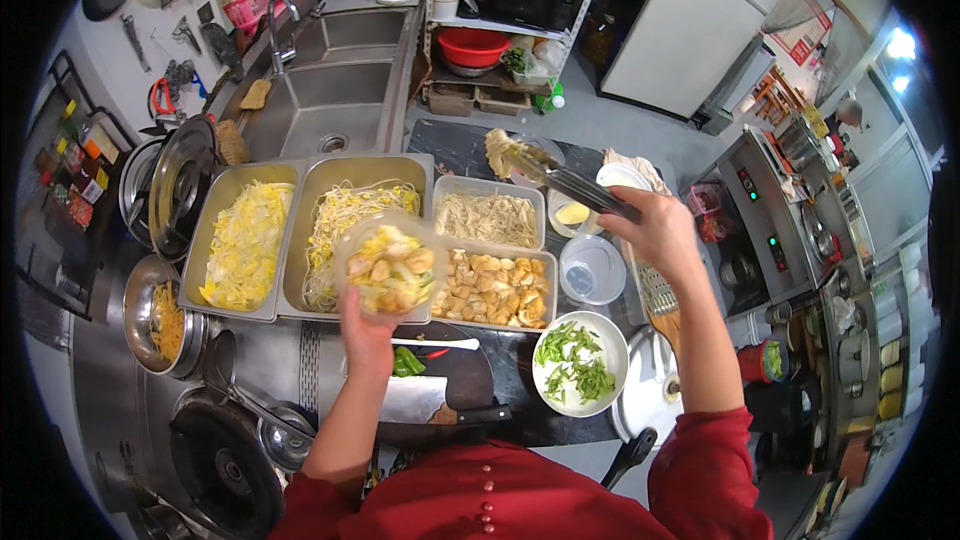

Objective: The person assembles a noodle bowl by adding bean sprouts, chopped green onions, cabbage, fried tofu, and enoki mushrooms into a clear plastic container using tongs. They then ladle hot broth over the ingredients and sprinkle dried red pepper flakes on top.

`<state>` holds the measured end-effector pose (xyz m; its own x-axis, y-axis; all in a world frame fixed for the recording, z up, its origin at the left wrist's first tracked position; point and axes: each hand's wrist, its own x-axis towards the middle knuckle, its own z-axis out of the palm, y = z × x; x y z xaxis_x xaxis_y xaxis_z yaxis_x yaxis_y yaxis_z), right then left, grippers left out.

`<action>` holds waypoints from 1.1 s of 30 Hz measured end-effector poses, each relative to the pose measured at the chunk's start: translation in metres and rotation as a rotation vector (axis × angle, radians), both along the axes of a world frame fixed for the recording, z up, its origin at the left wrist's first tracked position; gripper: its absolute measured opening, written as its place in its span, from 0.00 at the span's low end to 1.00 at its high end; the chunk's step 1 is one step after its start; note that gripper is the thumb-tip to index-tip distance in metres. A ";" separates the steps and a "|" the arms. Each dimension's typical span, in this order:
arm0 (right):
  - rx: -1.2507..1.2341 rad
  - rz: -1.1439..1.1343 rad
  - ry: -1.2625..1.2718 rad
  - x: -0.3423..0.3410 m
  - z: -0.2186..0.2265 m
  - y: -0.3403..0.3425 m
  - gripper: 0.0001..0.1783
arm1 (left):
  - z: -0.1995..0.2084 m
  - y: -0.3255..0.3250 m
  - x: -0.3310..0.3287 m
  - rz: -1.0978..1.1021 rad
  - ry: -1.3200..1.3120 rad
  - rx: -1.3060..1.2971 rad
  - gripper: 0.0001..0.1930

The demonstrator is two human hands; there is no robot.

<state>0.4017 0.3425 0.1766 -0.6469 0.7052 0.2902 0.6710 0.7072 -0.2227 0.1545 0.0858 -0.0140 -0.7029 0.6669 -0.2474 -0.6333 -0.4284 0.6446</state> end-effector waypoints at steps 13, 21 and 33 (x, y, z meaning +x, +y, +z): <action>-0.114 0.138 -0.224 -0.018 0.032 -0.073 0.30 | 0.013 0.029 0.012 -0.027 0.132 0.121 0.33; 0.042 0.319 -0.249 -0.033 0.038 -0.088 0.28 | 0.021 0.008 0.008 -0.058 0.165 0.095 0.29; 0.091 0.260 -0.153 -0.039 0.042 -0.072 0.29 | 0.001 -0.001 0.004 -0.043 0.066 0.045 0.34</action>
<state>0.3627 0.2707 0.2191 -0.8432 0.4860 0.2299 0.4858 0.8719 -0.0613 0.1590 0.0848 -0.0129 -0.6870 0.7064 -0.1704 -0.6088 -0.4314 0.6658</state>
